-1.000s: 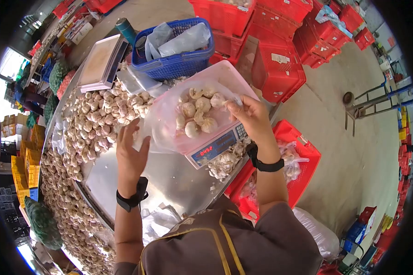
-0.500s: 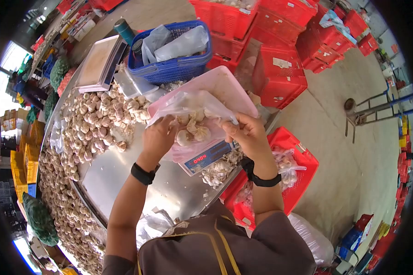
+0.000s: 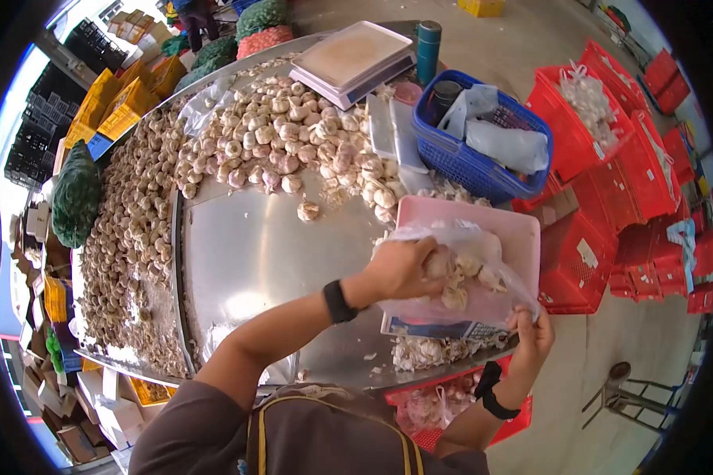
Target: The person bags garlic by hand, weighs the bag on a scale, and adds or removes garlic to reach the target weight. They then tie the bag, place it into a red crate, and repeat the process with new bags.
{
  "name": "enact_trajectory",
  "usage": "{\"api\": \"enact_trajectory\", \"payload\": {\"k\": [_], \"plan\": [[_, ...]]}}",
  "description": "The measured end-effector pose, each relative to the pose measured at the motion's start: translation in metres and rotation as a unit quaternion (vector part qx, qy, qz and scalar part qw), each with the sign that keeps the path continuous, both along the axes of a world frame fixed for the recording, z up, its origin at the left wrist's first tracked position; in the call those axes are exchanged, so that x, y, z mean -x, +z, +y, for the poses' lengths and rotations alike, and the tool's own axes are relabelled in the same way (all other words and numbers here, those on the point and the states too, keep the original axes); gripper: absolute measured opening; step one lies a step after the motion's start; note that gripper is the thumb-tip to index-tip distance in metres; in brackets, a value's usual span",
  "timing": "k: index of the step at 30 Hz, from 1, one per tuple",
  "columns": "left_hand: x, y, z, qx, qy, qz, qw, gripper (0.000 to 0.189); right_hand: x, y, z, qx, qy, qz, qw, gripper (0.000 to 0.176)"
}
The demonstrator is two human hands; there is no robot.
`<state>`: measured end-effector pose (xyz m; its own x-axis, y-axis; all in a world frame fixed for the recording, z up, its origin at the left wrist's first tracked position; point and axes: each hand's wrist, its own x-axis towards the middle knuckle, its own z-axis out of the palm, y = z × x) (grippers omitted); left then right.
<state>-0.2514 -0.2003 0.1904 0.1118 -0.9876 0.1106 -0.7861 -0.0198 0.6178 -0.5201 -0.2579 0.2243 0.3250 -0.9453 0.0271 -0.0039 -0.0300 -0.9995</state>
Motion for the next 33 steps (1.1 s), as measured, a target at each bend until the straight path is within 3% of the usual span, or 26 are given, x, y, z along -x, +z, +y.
{"api": "enact_trajectory", "payload": {"k": [3,6,8,10,11,13,14,16,17,20,22,24,27,28,30,31,33], "plan": [[-0.028,0.012,0.045,0.015,0.037,0.308,0.95,0.038,-0.002,-0.009,-0.006,0.011,-0.019,-0.01,1.0,0.02],[-0.087,-0.02,0.073,0.007,0.19,0.521,0.832,0.027,-0.007,-0.012,-0.013,0.012,-0.034,0.003,0.999,0.02],[-0.149,-0.071,0.089,0.077,0.303,0.591,0.744,0.032,-0.016,-0.006,-0.011,0.02,-0.036,0.017,0.999,0.02],[-0.2,-0.074,0.095,0.069,0.396,0.623,0.671,0.039,-0.024,-0.002,-0.013,0.031,-0.034,0.025,0.999,0.02],[-0.219,-0.079,0.097,0.079,0.399,0.624,0.668,0.039,-0.025,-0.002,-0.014,0.026,-0.042,0.043,0.998,0.02],[-0.255,-0.094,0.098,0.035,0.44,0.483,0.757,0.047,-0.027,0.0,-0.017,0.028,-0.044,0.058,0.997,0.02],[-0.28,-0.116,0.098,0.042,0.443,0.483,0.754,0.047,-0.027,0.002,-0.017,0.016,-0.051,0.067,0.996,0.017],[-0.332,-0.158,0.09,0.047,0.425,0.219,0.877,0.052,-0.02,-0.001,-0.019,0.009,-0.054,0.073,0.996,0.014],[-0.342,-0.126,0.084,0.049,0.422,0.163,0.89,0.056,-0.01,-0.008,-0.023,0.003,-0.084,0.082,0.993,0.015],[-0.414,-0.105,0.06,0.08,0.415,-0.074,0.903,0.058,0.028,-0.029,-0.044,-0.005,-0.111,0.093,0.989,0.019],[-0.47,-0.094,0.039,0.048,0.392,-0.093,0.914,0.062,0.023,-0.027,-0.05,-0.008,-0.111,0.096,0.989,0.022],[-0.541,-0.12,0.016,-0.003,0.387,-0.119,0.914,0.076,0.005,-0.011,-0.045,-0.085,-0.223,0.184,0.954,0.054],[-0.606,-0.133,-0.02,-0.127,0.388,-0.127,0.904,0.085,0.014,-0.026,-0.053,-0.056,-0.235,0.075,0.967,0.042],[-0.618,-0.134,-0.031,-0.121,0.383,-0.127,0.907,0.085,0.018,-0.029,-0.056,-0.052,-0.241,0.072,0.966,0.042],[-0.632,-0.132,-0.038,-0.231,0.358,-0.098,0.899,0.087,0.028,-0.035,-0.064,-0.102,-0.214,0.022,0.971,0.031],[-0.641,-0.139,-0.04,-0.232,0.357,-0.096,0.9,0.087,0.046,-0.045,-0.073,-0.109,-0.151,-0.025,0.982,0.029],[-0.651,-0.156,-0.033,-0.214,0.282,-0.085,0.931,0.087,0.061,-0.053,-0.085,-0.148,-0.168,-0.01,0.975,0.026]]}}
